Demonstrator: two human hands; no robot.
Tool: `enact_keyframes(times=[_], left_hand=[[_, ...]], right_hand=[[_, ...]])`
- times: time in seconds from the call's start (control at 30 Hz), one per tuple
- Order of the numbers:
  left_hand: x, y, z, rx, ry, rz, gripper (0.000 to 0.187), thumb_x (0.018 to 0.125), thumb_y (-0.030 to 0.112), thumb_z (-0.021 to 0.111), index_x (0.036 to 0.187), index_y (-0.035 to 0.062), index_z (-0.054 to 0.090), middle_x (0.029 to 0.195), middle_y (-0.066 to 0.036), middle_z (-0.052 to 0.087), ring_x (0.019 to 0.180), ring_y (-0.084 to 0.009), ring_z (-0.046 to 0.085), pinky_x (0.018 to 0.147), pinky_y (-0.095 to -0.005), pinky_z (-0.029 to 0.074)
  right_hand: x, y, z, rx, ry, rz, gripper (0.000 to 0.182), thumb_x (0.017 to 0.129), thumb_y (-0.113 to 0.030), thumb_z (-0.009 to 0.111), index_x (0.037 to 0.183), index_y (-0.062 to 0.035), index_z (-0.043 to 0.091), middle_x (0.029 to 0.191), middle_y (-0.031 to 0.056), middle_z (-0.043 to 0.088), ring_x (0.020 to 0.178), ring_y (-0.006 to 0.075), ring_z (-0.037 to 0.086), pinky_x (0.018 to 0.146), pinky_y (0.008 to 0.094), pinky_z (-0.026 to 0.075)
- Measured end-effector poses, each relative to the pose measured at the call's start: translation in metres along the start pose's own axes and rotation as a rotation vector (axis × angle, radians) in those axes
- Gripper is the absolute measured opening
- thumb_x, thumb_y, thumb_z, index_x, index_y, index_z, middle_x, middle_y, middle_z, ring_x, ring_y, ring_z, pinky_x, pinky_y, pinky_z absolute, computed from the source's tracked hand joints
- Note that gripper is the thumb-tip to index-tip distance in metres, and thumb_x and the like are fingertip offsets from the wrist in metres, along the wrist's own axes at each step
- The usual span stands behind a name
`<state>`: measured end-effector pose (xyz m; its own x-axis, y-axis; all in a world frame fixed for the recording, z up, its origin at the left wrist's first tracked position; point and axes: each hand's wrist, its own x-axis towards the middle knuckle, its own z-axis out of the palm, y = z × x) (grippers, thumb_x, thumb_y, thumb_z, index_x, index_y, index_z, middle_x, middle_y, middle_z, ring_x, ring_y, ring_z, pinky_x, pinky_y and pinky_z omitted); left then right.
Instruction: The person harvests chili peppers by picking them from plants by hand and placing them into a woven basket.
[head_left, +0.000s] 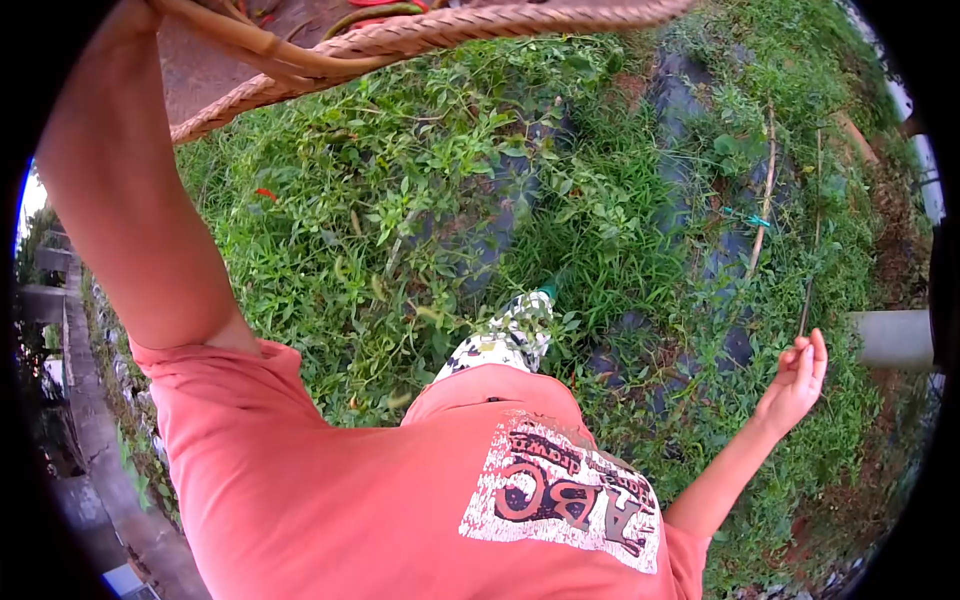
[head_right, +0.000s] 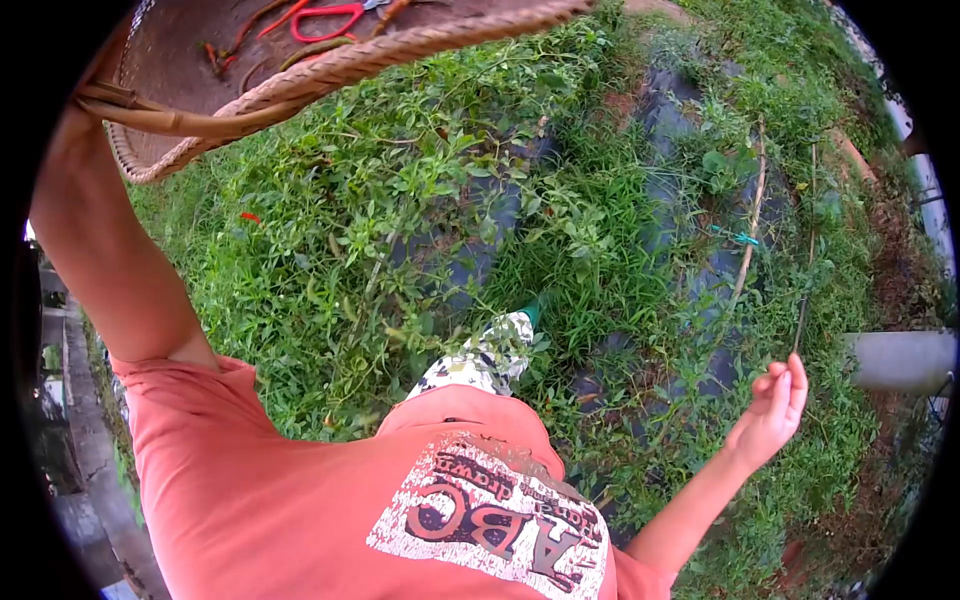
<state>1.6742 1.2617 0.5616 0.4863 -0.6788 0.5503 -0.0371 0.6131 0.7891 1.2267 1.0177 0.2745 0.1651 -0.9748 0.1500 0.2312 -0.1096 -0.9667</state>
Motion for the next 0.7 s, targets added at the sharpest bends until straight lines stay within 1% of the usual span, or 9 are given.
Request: enact_keyframes(times=[0.13, 0.23, 0.27, 0.3, 0.33, 0.4, 0.43, 0.53, 0.7], left_hand=[[0.02, -0.017, 0.001, 0.022, 0.016, 0.027, 0.03, 0.095, 0.017, 0.032, 0.069, 0.0066, 0.041, 0.046, 0.002, 0.037, 0.032, -0.0068, 0.037, 0.025, -0.0185, 0.035], [0.03, -0.039, -0.003, -0.007, 0.021, 0.046, 0.031, 0.095, 0.017, 0.031, 0.068, 0.0074, 0.041, 0.045, 0.002, 0.038, 0.032, -0.0075, 0.04, 0.024, -0.019, 0.037], [0.034, -0.053, -0.006, 0.008, 0.048, 0.109, 0.031, 0.095, 0.017, 0.03, 0.068, 0.0076, 0.041, 0.045, 0.002, 0.038, 0.032, -0.0077, 0.041, 0.024, -0.0192, 0.038], [0.031, -0.068, -0.007, 0.695, 0.253, 0.282, 0.03, 0.095, 0.019, 0.029, 0.089, -0.0085, 0.038, 0.062, -0.014, 0.047, 0.035, -0.0075, 0.038, 0.028, -0.0168, 0.036], [0.034, -0.083, -0.011, 1.374, 0.448, 0.446, 0.048, 0.095, 0.021, 0.028, 0.109, -0.0246, 0.035, 0.08, -0.03, 0.056, 0.038, -0.0073, 0.035, 0.031, -0.0145, 0.033], [0.077, -0.057, -0.06, 0.549, 0.423, 0.19, 0.049, 0.094, 0.021, 0.029, 0.11, -0.0245, 0.036, 0.086, -0.033, 0.054, 0.042, -0.0107, 0.039, 0.039, -0.0149, 0.039], [0.092, -0.072, -0.062, 0.319, 0.157, -0.02, 0.039, 0.093, 0.029, 0.034, 0.089, -0.0097, 0.039, 0.066, -0.017, 0.046, 0.038, -0.012, 0.039, 0.032, -0.0197, 0.038], [0.122, -0.123, -0.059, 0.058, -0.016, -0.132, 0.039, 0.092, 0.036, 0.038, 0.068, 0.0052, 0.043, 0.049, 0.0, 0.038, 0.035, -0.0132, 0.039, 0.027, -0.0251, 0.037], [0.163, -0.156, -0.109, 0.308, 0.336, -0.023, 0.032, 0.094, 0.018, 0.032, 0.078, -0.008, 0.042, 0.053, -0.007, 0.033, 0.037, -0.0076, 0.031, 0.032, -0.0185, 0.031]], right_hand=[[0.004, 0.029, 0.003, 0.056, 0.076, 0.126, 0.022, 0.089, -0.007, 0.048, 0.11, -0.0002, 0.052, 0.085, 0.0043, 0.059, 0.067, 0.007, 0.05, 0.06, 0.0194, 0.042], [0.017, 0.045, 0.012, 0.055, 0.06, 0.168, 0.022, 0.089, -0.007, 0.048, 0.109, -0.0003, 0.052, 0.085, 0.0047, 0.059, 0.067, 0.007, 0.049, 0.06, 0.0187, 0.042], [0.025, 0.05, 0.016, 0.049, 0.047, 0.183, 0.022, 0.089, -0.007, 0.048, 0.109, -0.0002, 0.051, 0.086, 0.0048, 0.059, 0.067, 0.0071, 0.049, 0.06, 0.0186, 0.042], [0.036, 0.054, 0.021, 0.045, 0.021, 0.198, 0.023, 0.089, -0.007, 0.048, 0.112, -0.0001, 0.05, 0.088, 0.0052, 0.059, 0.067, 0.007, 0.05, 0.061, 0.0188, 0.043], [0.047, 0.059, 0.027, 0.069, 0.028, 0.217, 0.024, 0.089, -0.007, 0.048, 0.111, 0.0002, 0.05, 0.088, 0.0057, 0.058, 0.067, 0.0074, 0.05, 0.061, 0.0191, 0.043], [0.062, 0.06, 0.048, 0.056, 0.043, 0.22, 0.024, 0.089, -0.006, 0.049, 0.111, 0.0005, 0.05, 0.088, 0.006, 0.058, 0.067, 0.0079, 0.05, 0.06, 0.0192, 0.043], [0.074, 0.065, 0.053, 0.015, 0.027, 0.218, 0.023, 0.089, -0.006, 0.048, 0.111, 0.0003, 0.051, 0.087, 0.006, 0.058, 0.066, 0.0082, 0.049, 0.06, 0.0199, 0.043], [0.103, 0.064, 0.067, -0.016, 0.053, 0.289, 0.023, 0.089, -0.007, 0.049, 0.11, -0.0008, 0.052, 0.086, 0.0054, 0.058, 0.066, 0.0077, 0.05, 0.06, 0.0195, 0.042], [0.136, 0.033, 0.091, -0.088, 0.132, 0.289, 0.021, 0.089, -0.009, 0.049, 0.108, -0.0018, 0.053, 0.083, 0.004, 0.058, 0.065, 0.0073, 0.05, 0.058, 0.0187, 0.042]])
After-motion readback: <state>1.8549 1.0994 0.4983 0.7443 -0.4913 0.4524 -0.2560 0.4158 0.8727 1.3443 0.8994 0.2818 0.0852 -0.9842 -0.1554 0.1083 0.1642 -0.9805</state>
